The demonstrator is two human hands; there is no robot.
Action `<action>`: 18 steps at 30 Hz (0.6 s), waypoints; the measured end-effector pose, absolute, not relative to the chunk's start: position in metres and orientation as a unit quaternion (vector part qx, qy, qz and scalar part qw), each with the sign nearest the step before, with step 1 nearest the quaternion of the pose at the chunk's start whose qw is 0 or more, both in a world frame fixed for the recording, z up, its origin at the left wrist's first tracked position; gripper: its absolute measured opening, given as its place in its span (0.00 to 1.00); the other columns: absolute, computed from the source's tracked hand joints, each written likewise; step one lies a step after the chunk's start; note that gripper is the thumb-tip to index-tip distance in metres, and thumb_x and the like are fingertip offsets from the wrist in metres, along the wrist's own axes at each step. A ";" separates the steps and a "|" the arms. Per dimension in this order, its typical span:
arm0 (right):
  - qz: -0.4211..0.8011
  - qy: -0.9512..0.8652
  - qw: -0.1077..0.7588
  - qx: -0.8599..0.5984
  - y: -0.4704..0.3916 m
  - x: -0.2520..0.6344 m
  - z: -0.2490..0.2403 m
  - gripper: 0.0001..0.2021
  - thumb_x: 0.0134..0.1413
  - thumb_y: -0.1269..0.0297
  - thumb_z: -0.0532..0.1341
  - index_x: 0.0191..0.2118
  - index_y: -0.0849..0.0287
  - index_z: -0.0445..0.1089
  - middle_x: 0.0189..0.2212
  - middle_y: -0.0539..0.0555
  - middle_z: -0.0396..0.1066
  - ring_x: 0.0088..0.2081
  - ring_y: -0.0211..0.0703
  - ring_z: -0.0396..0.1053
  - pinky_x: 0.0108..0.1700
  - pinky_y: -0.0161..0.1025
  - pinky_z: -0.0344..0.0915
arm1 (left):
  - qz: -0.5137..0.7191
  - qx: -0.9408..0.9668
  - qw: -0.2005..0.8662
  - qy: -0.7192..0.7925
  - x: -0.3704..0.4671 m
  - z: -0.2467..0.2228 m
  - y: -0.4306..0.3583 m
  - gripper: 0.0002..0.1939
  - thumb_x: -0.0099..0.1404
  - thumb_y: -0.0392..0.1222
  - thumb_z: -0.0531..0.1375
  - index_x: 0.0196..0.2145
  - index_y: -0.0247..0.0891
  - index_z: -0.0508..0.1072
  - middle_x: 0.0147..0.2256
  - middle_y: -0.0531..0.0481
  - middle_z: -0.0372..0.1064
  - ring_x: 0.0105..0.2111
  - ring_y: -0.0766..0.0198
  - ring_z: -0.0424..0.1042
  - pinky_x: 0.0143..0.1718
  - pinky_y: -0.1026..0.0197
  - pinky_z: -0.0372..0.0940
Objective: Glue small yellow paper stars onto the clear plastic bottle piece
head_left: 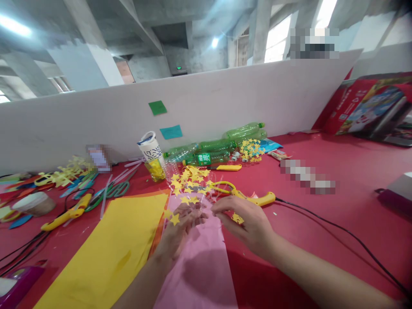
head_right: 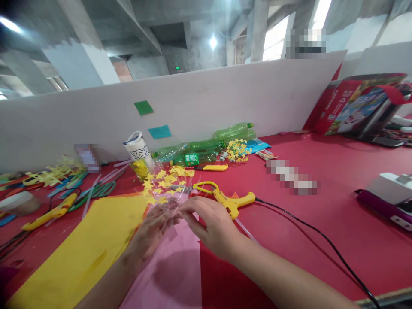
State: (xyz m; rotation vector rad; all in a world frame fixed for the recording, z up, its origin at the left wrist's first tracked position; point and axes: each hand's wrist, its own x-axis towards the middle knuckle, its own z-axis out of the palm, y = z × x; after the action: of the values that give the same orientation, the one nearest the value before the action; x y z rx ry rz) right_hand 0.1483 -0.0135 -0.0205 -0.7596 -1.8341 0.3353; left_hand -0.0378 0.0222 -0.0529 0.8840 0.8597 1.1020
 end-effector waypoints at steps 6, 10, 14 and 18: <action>0.166 -0.742 0.554 -0.338 -0.014 0.151 -0.023 0.07 0.57 0.75 0.56 0.35 0.55 0.66 0.34 0.51 0.74 0.37 0.38 0.72 0.39 0.37 0.68 | 0.476 0.392 0.683 0.392 -0.038 -0.054 0.022 0.11 0.50 0.38 0.69 0.31 0.34 0.74 0.31 0.48 0.75 0.32 0.63 0.74 0.38 0.61 0.67; 0.146 -0.750 0.540 -0.353 -0.013 0.151 -0.022 0.09 0.56 0.75 0.58 0.41 0.56 0.68 0.35 0.51 0.74 0.36 0.37 0.71 0.39 0.35 0.66 | 0.478 0.393 0.680 0.393 -0.038 -0.056 0.021 0.10 0.51 0.39 0.68 0.32 0.35 0.75 0.30 0.49 0.75 0.31 0.64 0.74 0.38 0.62 0.66; 0.157 -0.746 0.534 -0.365 -0.013 0.150 -0.021 0.13 0.55 0.77 0.57 0.44 0.55 0.67 0.34 0.50 0.73 0.33 0.35 0.70 0.38 0.34 0.66 | 0.477 0.398 0.680 0.390 -0.038 -0.058 0.021 0.09 0.52 0.38 0.68 0.32 0.35 0.76 0.30 0.49 0.75 0.32 0.64 0.74 0.39 0.62 0.66; 0.159 -0.740 0.538 -0.370 -0.014 0.150 -0.020 0.14 0.55 0.76 0.57 0.46 0.56 0.66 0.34 0.51 0.72 0.34 0.37 0.70 0.39 0.37 0.67 | 0.475 0.399 0.686 0.380 -0.038 -0.059 0.022 0.08 0.53 0.39 0.67 0.33 0.36 0.77 0.33 0.48 0.75 0.33 0.63 0.74 0.41 0.60 0.66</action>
State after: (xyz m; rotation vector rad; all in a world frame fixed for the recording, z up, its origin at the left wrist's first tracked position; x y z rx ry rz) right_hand 0.1502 -0.0142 -0.0201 -0.8794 -1.7611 0.3776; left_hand -0.0383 0.0218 -0.0588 0.8927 0.8515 1.0650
